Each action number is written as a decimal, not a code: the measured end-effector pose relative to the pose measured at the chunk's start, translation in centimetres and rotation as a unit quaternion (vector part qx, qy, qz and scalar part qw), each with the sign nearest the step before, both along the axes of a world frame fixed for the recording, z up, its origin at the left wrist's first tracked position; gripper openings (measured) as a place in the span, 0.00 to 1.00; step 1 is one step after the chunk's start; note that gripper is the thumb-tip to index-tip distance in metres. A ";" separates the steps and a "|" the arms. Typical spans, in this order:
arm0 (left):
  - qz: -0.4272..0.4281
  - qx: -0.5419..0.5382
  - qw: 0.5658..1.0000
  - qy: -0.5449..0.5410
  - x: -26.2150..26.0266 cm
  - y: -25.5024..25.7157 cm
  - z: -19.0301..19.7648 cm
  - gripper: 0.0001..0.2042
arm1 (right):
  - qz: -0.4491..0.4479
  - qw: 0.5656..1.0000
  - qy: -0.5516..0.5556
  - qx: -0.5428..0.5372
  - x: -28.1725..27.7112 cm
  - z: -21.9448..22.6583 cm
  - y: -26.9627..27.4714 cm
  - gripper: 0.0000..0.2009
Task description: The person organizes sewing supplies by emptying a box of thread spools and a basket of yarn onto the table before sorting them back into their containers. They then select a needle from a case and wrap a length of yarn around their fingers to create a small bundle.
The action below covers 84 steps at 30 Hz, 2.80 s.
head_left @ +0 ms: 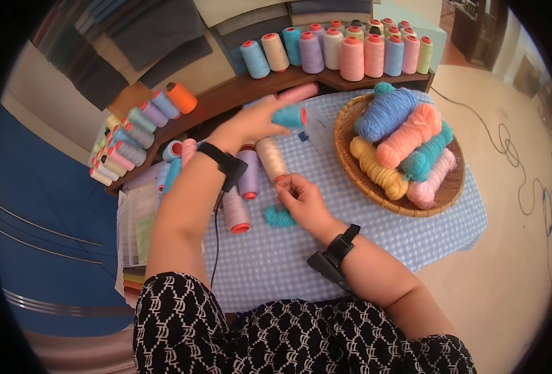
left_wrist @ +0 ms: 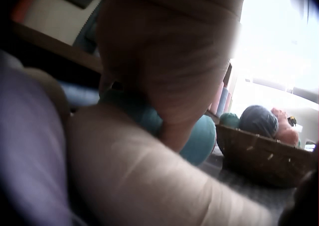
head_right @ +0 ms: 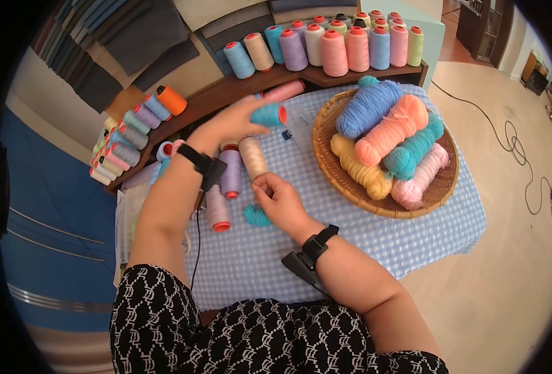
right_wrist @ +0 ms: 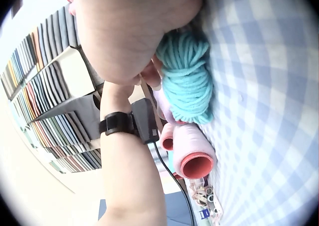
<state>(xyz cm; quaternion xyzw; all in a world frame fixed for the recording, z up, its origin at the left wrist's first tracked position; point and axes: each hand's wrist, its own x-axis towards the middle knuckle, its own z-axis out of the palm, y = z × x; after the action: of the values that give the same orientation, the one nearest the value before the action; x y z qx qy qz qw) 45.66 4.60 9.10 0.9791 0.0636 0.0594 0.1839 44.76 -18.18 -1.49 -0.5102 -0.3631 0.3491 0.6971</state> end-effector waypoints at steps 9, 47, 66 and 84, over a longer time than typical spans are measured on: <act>0.228 0.033 0.959 -0.168 -2.1 8.5 5.8 0.33 | 0.000 1.000 -0.003 -0.005 0.0 -0.4 0.2 0.05; 0.389 0.117 0.912 -0.054 -12.6 13.9 5.0 0.25 | 0.013 1.000 0.023 -0.010 -0.1 0.0 0.1 0.05; 0.487 0.089 0.869 -0.004 -18.5 3.4 -1.2 0.38 | -0.080 0.962 -0.262 0.008 -0.8 2.4 -1.5 0.04; 0.149 -0.235 0.854 -0.439 -21.2 -9.3 -8.2 0.33 | 0.116 0.810 -0.567 -0.093 -5.2 5.5 -4.3 0.05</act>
<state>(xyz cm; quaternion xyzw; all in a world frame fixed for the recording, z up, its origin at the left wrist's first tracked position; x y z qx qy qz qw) 24.41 -4.74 0.91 0.7579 0.1338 0.4930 0.4058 39.57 -22.45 4.05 -0.6336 -0.7165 0.1080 0.2710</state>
